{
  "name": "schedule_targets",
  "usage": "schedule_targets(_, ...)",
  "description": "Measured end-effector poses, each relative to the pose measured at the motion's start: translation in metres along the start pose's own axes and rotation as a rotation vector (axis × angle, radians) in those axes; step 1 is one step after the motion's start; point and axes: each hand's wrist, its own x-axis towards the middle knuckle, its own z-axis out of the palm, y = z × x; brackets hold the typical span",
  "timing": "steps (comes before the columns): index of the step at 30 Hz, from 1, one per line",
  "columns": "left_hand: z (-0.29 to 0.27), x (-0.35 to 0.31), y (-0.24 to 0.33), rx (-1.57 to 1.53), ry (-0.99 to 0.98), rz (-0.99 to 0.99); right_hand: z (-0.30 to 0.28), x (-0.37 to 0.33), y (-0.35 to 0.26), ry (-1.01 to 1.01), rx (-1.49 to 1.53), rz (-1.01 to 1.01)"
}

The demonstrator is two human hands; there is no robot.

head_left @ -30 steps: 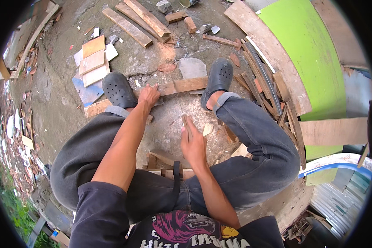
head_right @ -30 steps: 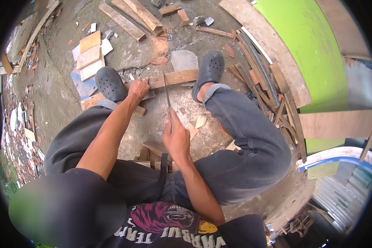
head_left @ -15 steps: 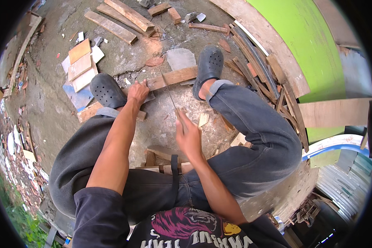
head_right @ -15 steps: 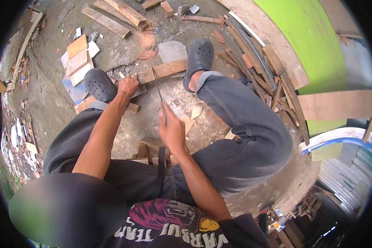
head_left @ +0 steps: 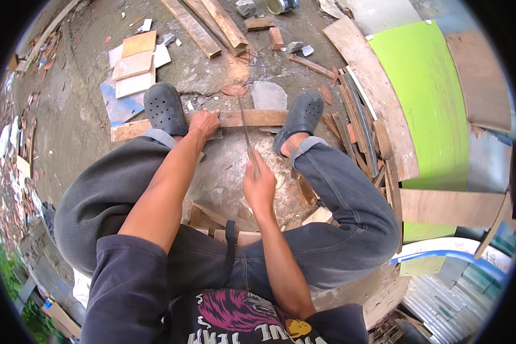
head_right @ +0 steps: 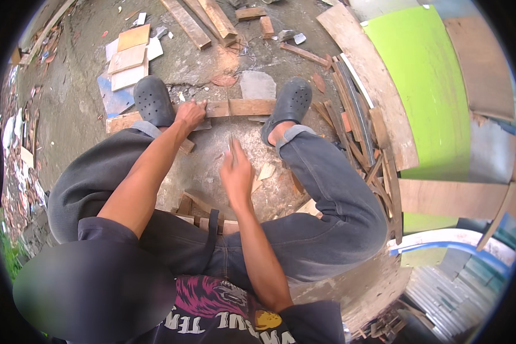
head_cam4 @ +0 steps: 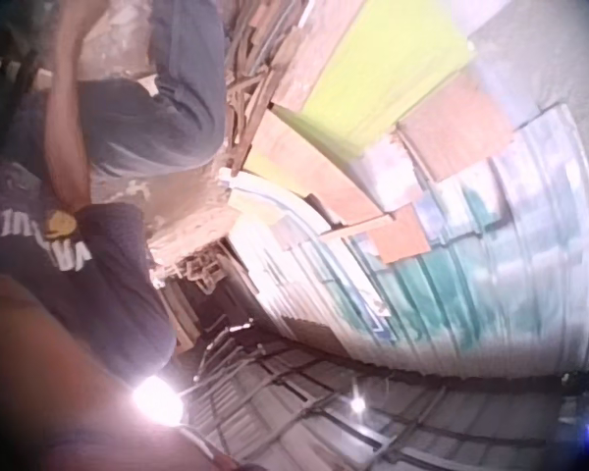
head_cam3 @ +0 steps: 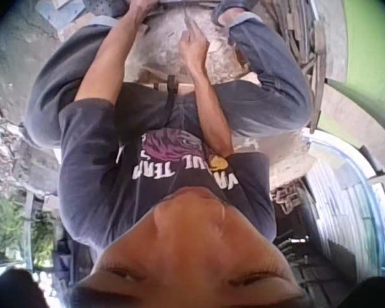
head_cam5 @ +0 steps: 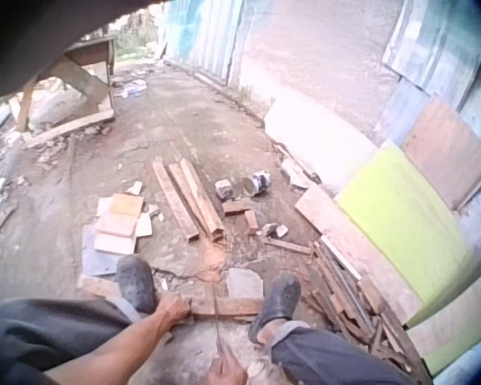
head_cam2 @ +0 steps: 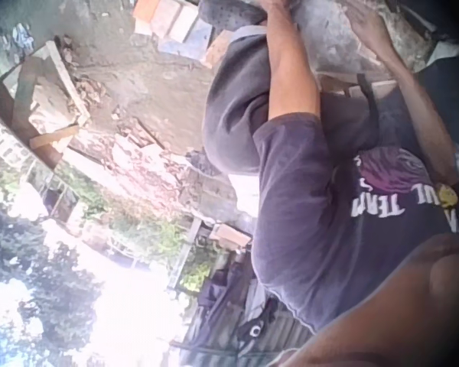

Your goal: The person sits on the ground and uses a hand saw to cut a wooden plank placed between their feet. They hold the plank steady with one hand and saw back and forth with the other, producing sawdust as they work.

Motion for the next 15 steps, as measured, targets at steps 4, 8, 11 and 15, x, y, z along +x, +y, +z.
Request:
schedule_targets(4, 0.007, 0.019, -0.012, 0.149, 0.014, 0.059, -0.016, -0.059, 0.011, 0.06, 0.032, -0.117)
schedule_targets(8, -0.003, 0.016, -0.001, 0.176, -0.02, 0.093, 0.022, 0.023, 0.022, 0.049, 0.05, 0.048)
schedule_targets(11, 0.001, 0.003, -0.002, 0.074, -0.013, 0.03, 0.019, 0.008, 0.018, 0.052, 0.024, -0.024)
schedule_targets(15, -0.002, 0.009, -0.005, 0.09, 0.032, 0.017, -0.023, -0.068, 0.005, 0.025, 0.101, -0.047)
